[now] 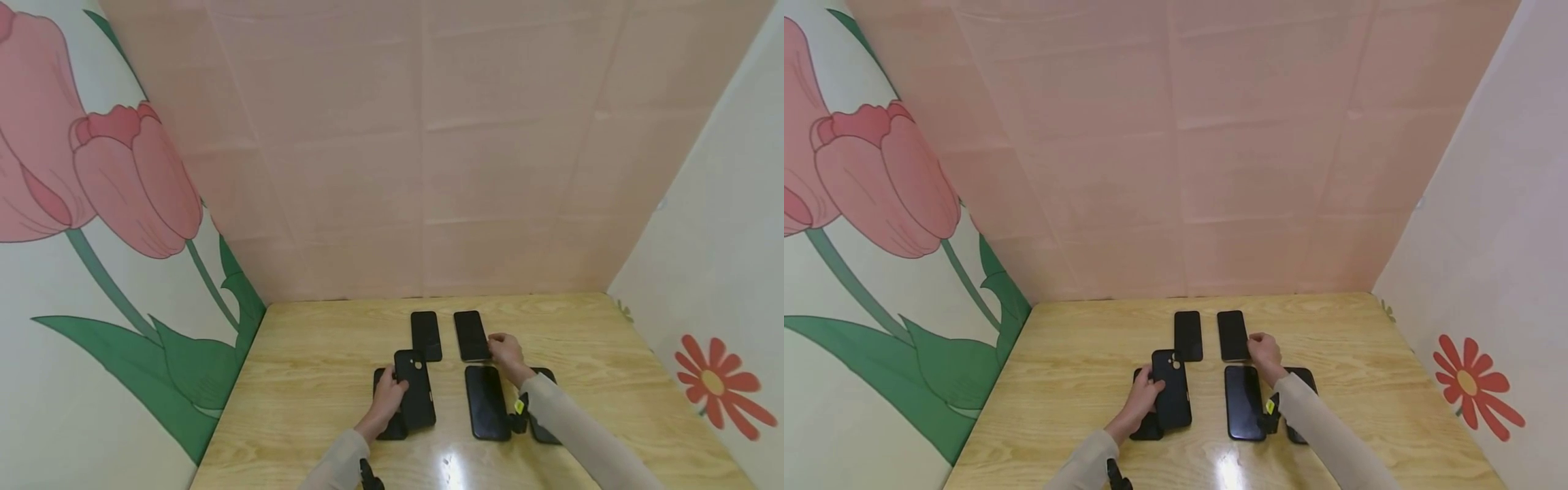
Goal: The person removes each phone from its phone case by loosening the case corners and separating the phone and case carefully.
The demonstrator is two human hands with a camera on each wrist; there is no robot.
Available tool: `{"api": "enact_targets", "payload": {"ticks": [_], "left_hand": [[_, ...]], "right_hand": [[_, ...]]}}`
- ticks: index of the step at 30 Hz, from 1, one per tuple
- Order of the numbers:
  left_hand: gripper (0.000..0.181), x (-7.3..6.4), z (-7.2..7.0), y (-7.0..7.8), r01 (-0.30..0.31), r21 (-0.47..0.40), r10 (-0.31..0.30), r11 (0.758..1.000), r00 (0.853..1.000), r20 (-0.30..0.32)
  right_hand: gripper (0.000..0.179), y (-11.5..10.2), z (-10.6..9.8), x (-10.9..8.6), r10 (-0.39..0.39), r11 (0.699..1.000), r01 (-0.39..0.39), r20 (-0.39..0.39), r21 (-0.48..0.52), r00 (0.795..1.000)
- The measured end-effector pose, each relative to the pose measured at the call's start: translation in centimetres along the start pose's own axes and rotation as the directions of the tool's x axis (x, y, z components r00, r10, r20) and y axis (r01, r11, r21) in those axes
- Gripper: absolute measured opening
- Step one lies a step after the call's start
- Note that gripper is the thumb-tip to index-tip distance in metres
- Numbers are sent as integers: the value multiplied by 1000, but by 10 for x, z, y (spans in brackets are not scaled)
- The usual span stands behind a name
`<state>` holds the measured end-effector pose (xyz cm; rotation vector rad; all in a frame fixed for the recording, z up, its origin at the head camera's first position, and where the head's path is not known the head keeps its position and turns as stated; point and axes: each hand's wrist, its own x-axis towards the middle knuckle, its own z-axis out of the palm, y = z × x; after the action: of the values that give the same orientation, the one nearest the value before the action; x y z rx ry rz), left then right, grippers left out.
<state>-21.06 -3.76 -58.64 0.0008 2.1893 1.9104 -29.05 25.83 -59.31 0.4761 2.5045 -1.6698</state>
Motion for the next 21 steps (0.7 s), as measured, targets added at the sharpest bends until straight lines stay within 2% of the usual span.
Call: {"api": "enact_targets", "payload": {"ticks": [9,15,21], "left_hand": [[38,1,2,-1,-4,-11,4,1000,1000,7],[34,0,4,0,-3,-3,3,1000,1000,14],[33,0,7,0,15,-1,-15,1000,1000,13]], "right_hand": [[40,1,-7,-4,-22,1000,20,-76,-22,997],[31,0,-6,-9,-99,994,93,-130,-48,987],[29,0,0,-17,-97,995,99,-91,22,991]]}}
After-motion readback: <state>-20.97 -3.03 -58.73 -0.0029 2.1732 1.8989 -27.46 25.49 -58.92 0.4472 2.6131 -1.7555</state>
